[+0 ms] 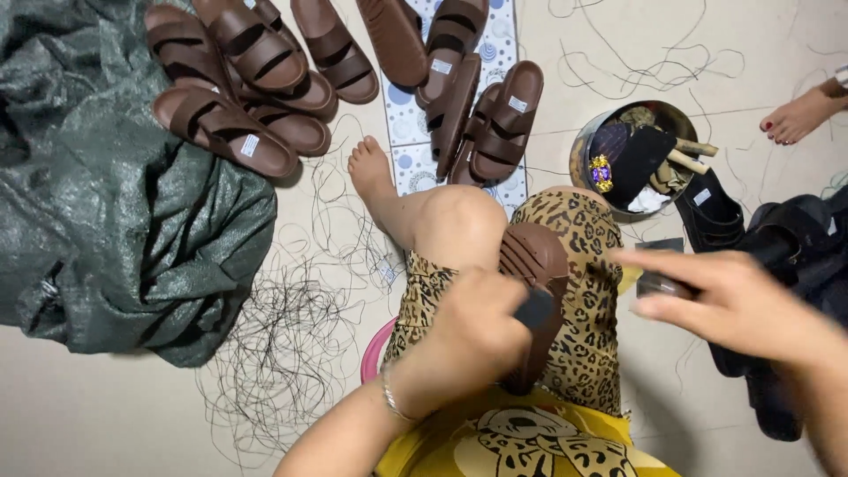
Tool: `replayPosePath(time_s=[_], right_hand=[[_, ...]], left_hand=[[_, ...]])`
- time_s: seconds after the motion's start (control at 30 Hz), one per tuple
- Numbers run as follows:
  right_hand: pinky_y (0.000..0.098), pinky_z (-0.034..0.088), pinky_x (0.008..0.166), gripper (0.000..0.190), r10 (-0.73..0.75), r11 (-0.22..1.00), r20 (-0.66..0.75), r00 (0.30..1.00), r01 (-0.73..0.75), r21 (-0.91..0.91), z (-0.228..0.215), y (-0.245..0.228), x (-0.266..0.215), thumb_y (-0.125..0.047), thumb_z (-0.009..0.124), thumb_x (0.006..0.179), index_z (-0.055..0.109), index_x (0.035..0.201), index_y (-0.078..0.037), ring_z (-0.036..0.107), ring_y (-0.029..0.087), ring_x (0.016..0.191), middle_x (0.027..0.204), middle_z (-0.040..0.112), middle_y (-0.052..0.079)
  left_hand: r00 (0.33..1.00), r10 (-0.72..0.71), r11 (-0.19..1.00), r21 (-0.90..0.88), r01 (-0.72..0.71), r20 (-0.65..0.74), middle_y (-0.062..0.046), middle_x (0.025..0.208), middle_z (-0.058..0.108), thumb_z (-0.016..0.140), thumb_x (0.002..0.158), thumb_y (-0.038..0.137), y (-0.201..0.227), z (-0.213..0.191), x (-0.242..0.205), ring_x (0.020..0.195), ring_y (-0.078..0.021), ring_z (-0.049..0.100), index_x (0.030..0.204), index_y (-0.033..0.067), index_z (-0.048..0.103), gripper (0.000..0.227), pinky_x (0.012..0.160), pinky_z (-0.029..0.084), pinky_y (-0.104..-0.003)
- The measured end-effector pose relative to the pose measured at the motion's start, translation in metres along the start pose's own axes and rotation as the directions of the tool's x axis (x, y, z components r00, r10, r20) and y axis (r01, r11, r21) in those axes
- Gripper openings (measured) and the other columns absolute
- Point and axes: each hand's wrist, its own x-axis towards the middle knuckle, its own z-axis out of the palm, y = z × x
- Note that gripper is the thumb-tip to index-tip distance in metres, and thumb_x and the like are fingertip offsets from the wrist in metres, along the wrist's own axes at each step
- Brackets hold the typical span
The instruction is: Hand-stitching the sole of a brown sandal using a needle and black thread.
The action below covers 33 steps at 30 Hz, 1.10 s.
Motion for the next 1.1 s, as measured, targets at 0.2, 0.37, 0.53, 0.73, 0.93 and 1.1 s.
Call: replayPosePath(time_s=[0.2,0.37,0.53,0.73,0.93,1.1], right_hand=[[0.0339,0.058,0.094,0.012,-0.282,0.349,-0.502,0.818,0.575,0.74,0.037,-0.042,0.023,-0.011,0.073,0.087,0.081,0.09,-0.003,0.072,0.019,0.093,0.094,0.077,0.009],[0.0208,0.054,0.069,0.012,-0.221,0.725,-0.398,0.891,0.423,0.544,0.026,-0.019,0.0,-0.027,0.079,0.083,0.08,0.085,-0.015,0.071,0.003,0.069,0.077,0.083,-0.008],[0.0321,0.06,0.065,0.036,-0.413,0.817,-0.254,0.875,0.479,0.322,0.048,-0.034,0.006,-0.044,0.073,0.085,0.072,0.117,-0.029,0.077,0.016,0.073,0.094,0.084,-0.007],[0.0301,0.061,0.085,0.033,-0.456,0.752,-0.334,0.825,0.558,0.352,0.028,-0.022,0.0,-0.044,0.07,0.088,0.083,0.111,-0.025,0.084,0.011,0.092,0.108,0.087,-0.008],[0.0411,0.06,0.081,0.03,-0.493,0.825,-0.056,0.868,0.487,0.287,0.048,-0.021,0.003,-0.046,0.062,0.095,0.073,0.113,-0.026,0.08,0.021,0.093,0.104,0.083,-0.002],[0.0237,0.04,0.041,0.022,-0.192,0.279,-0.439,0.878,0.477,0.833,0.044,0.006,-0.006,-0.014,0.067,0.092,0.084,0.097,-0.001,0.048,0.009,0.044,0.057,0.061,0.003]], left_hand=[[0.804,0.587,0.608,0.606,-0.513,0.093,-0.007,0.064,0.051,0.066,0.078,-0.005,-0.004,0.044,0.001,0.055,-0.0232,0.049,0.061,0.0132,0.053,0.028,0.052,0.038,-0.036],[0.766,0.638,0.658,0.457,-0.598,0.084,-0.009,0.065,0.058,0.081,0.085,0.002,-0.02,0.039,-0.006,0.063,-0.0265,0.064,0.06,0.0065,0.053,0.038,0.049,0.045,-0.033],[0.759,0.645,0.705,0.314,-0.635,0.089,-0.006,0.063,0.048,0.064,0.094,-0.002,-0.008,0.04,-0.018,0.055,-0.0218,0.049,0.066,0.0039,0.047,0.033,0.048,0.037,-0.031],[0.742,0.647,0.714,0.202,-0.67,0.173,-0.013,0.073,0.054,0.066,0.106,0.015,0.017,0.021,-0.02,0.06,-0.026,0.047,0.068,0.002,0.043,0.047,0.052,0.036,-0.036],[0.757,0.622,0.768,0.034,-0.64,0.202,-0.009,0.073,0.053,0.076,0.104,0.013,0.039,0.013,-0.024,0.057,-0.0229,0.044,0.075,0.0037,0.05,0.04,0.052,0.032,-0.037],[0.953,0.292,0.861,-0.412,-0.299,-0.083,-0.007,0.081,0.055,0.057,0.105,0.032,0.015,0.012,-0.021,0.064,-0.0212,0.055,0.1,0.0033,0.056,0.029,0.06,0.049,-0.033]])
